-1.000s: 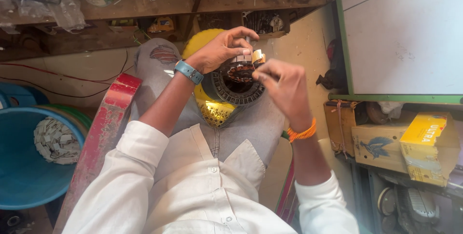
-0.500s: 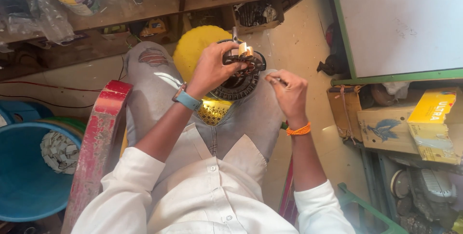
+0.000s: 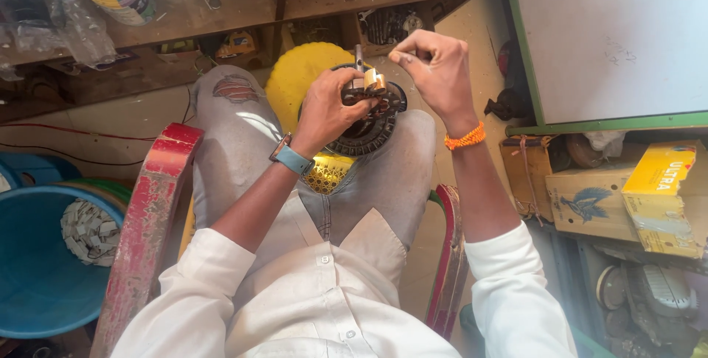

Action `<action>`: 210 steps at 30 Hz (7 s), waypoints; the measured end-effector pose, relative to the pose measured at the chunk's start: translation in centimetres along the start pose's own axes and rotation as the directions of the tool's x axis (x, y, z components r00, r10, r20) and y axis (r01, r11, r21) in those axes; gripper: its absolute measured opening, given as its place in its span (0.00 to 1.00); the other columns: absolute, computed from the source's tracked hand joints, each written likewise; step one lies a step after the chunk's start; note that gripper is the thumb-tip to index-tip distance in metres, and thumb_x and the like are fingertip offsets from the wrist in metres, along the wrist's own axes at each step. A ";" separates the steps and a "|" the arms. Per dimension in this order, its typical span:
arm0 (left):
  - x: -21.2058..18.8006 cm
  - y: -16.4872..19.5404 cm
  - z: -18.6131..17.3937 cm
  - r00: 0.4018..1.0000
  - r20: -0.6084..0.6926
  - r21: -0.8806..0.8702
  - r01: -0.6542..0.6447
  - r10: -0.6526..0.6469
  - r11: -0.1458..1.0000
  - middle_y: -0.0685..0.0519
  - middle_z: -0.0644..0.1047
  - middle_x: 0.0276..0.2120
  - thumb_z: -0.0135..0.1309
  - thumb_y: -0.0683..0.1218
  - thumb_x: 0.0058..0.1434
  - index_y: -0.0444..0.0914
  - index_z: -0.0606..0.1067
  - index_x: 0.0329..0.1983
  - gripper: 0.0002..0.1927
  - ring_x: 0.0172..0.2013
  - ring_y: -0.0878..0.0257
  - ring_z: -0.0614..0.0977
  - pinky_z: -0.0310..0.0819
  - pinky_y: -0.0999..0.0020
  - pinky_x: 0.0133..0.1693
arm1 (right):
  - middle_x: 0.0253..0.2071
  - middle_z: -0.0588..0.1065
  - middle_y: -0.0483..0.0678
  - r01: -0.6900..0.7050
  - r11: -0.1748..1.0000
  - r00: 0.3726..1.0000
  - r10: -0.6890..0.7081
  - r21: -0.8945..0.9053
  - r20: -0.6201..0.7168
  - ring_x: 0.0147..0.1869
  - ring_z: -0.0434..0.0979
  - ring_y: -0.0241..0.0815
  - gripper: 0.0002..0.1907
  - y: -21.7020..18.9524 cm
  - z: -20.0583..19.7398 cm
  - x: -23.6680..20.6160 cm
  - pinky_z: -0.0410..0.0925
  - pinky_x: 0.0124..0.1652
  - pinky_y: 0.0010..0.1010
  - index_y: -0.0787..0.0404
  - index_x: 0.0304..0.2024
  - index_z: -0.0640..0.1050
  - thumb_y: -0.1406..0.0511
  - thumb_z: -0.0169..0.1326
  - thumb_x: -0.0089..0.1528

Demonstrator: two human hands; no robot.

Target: The person sits in a workshop with an electric motor stator on their lap, working copper winding wires and adjusting components on the motor. They use a screwdriver to work on the motor, pick up pliers and a wire from the workbench, and continue fitting and pressing parts onto the stator.

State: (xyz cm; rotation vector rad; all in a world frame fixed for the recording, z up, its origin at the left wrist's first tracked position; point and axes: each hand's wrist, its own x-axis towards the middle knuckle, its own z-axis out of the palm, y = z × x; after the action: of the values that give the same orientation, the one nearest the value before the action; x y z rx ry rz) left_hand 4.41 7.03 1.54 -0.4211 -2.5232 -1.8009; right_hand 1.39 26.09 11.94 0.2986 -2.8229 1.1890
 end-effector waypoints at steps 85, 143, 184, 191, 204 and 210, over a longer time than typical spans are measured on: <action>6.3 -4.6 -2.2 0.838 0.544 -0.695 0.416 0.050 0.587 0.57 0.82 0.37 0.63 0.44 0.64 0.39 0.75 0.50 0.14 0.39 0.70 0.80 0.74 0.71 0.49 | 0.28 0.77 0.49 0.211 0.932 0.978 -0.199 -0.296 0.070 0.27 0.77 0.41 0.09 -3.9 2.4 -6.3 0.67 0.29 0.32 0.63 0.32 0.80 0.65 0.65 0.63; 6.1 -5.4 -1.8 0.824 0.553 -0.737 0.414 0.124 0.534 0.59 0.78 0.37 0.60 0.44 0.67 0.40 0.66 0.64 0.25 0.41 0.72 0.79 0.73 0.74 0.49 | 0.22 0.74 0.43 -0.051 0.990 0.991 0.067 -0.133 0.115 0.24 0.67 0.28 0.06 -5.5 0.9 -3.6 0.60 0.25 0.26 0.64 0.34 0.82 0.67 0.65 0.60; 4.3 -2.6 -2.3 0.815 0.533 -0.671 0.572 -0.229 0.472 0.55 0.82 0.45 0.61 0.55 0.61 0.43 0.60 0.72 0.39 0.49 0.68 0.82 0.75 0.68 0.52 | 0.29 0.81 0.48 0.144 0.932 0.972 -0.071 -0.332 0.222 0.29 0.80 0.41 0.06 3.6 3.7 3.9 0.70 0.31 0.33 0.61 0.35 0.83 0.66 0.67 0.59; 4.6 -3.8 -1.2 0.866 0.460 -0.699 0.488 -0.194 0.522 0.55 0.83 0.38 0.59 0.46 0.62 0.41 0.62 0.67 0.31 0.42 0.70 0.82 0.75 0.76 0.47 | 0.25 0.76 0.46 0.040 0.988 0.973 -0.005 -0.146 0.231 0.26 0.67 0.31 0.05 -0.6 0.9 4.3 0.59 0.27 0.28 0.64 0.36 0.84 0.67 0.66 0.62; 6.0 -5.5 -1.2 0.859 0.510 -0.708 0.383 0.053 0.593 0.58 0.80 0.38 0.59 0.45 0.67 0.38 0.72 0.48 0.11 0.41 0.72 0.80 0.75 0.73 0.47 | 0.30 0.79 0.49 0.025 0.988 0.997 -0.013 -0.152 0.080 0.29 0.78 0.38 0.07 -5.0 3.2 -5.5 0.69 0.31 0.30 0.64 0.36 0.81 0.67 0.65 0.61; 4.8 -3.1 -2.5 0.891 0.453 -0.640 0.291 0.043 0.712 0.58 0.80 0.39 0.62 0.52 0.64 0.39 0.73 0.50 0.17 0.41 0.70 0.79 0.75 0.72 0.44 | 0.32 0.79 0.54 0.024 0.965 0.998 -0.009 -0.260 0.058 0.34 0.81 0.53 0.04 -0.7 6.5 -10.1 0.70 0.34 0.37 0.62 0.36 0.82 0.68 0.63 0.60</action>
State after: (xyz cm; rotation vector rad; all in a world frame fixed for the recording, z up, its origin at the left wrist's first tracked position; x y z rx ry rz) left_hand -1.29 4.73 0.31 -0.7482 -1.9815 -3.0052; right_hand 11.51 22.56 6.55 0.3416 -2.9719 0.8037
